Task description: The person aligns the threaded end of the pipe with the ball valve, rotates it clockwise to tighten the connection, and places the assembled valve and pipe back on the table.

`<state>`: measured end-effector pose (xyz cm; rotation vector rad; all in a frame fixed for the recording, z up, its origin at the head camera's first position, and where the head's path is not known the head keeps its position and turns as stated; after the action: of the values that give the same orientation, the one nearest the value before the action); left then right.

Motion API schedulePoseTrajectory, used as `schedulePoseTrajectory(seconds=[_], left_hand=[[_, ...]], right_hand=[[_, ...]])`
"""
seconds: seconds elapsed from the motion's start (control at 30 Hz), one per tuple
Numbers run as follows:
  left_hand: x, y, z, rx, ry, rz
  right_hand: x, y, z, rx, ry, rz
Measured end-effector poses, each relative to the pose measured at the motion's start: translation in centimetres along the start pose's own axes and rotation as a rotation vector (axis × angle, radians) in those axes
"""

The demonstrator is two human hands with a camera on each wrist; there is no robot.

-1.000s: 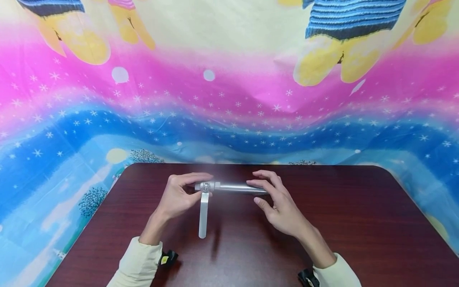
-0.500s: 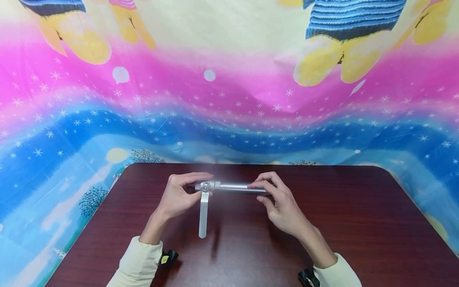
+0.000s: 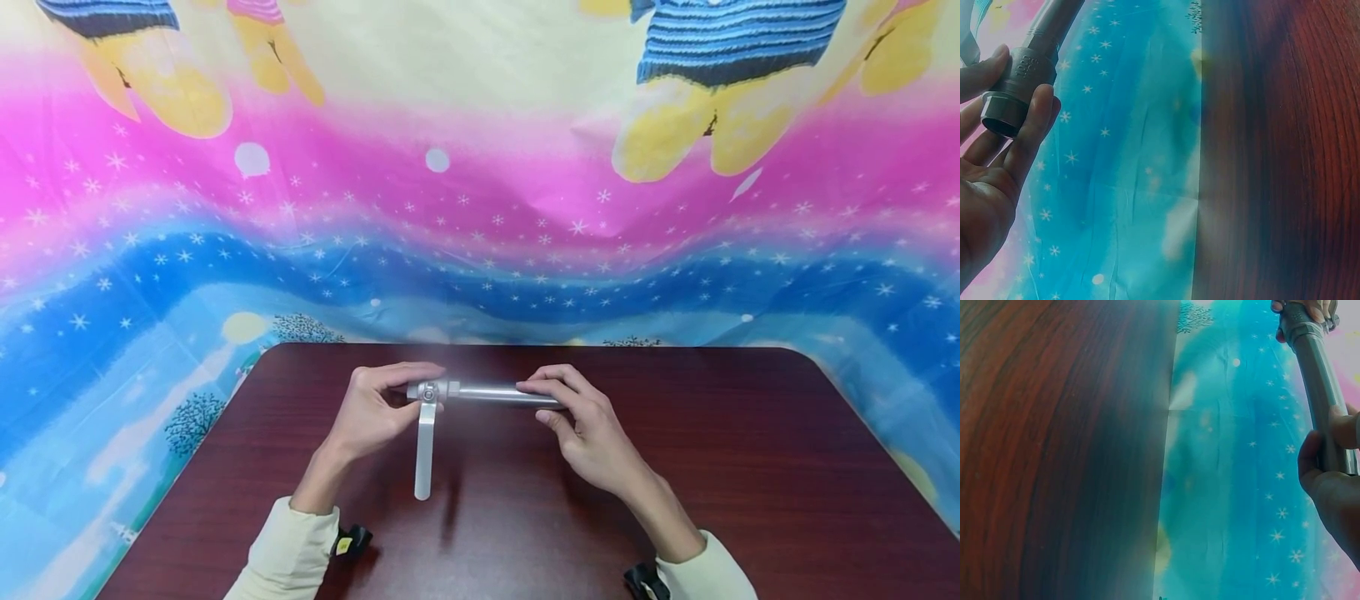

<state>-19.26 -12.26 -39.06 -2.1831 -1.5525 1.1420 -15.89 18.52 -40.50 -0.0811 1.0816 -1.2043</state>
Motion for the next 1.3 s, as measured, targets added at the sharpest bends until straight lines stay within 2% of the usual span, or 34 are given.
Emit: schedulePoseTrajectory(seconds=[0.4, 0.6, 0.8, 0.97, 1.3], left_hand=[[-0.06, -0.01, 0.08, 0.000, 0.002, 0.007], [-0.07, 0.02, -0.01, 0.003, -0.004, 0.007], [0.00, 0.04, -0.09, 0.004, -0.033, 0.018], [0.04, 0.04, -0.06, 0.008, -0.026, 0.008], [0.03, -0.12, -0.04, 0.011, 0.000, -0.001]], right_hand=[[-0.01, 0.02, 0.05, 0.017, 0.002, 0.009], [-0.02, 0.09, -0.09, 0.042, -0.041, 0.052], [0.13, 0.15, -0.06, 0.097, 0.037, 0.082], [0.29, 0.04, 0.08, 0.059, 0.037, 0.050], [0.14, 0.07, -0.33, -0.022, -0.071, -0.063]])
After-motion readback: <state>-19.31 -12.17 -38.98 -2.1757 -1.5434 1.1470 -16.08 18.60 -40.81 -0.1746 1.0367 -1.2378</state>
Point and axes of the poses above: each hand's wrist, its own y-axis away from the middle knuckle, its own x-axis out of the palm, z = x × y, the point moved 1 cm from there along -y, towards the middle knuckle, and after that the axes turned 6 degrees about z, right-handed, at the moved point
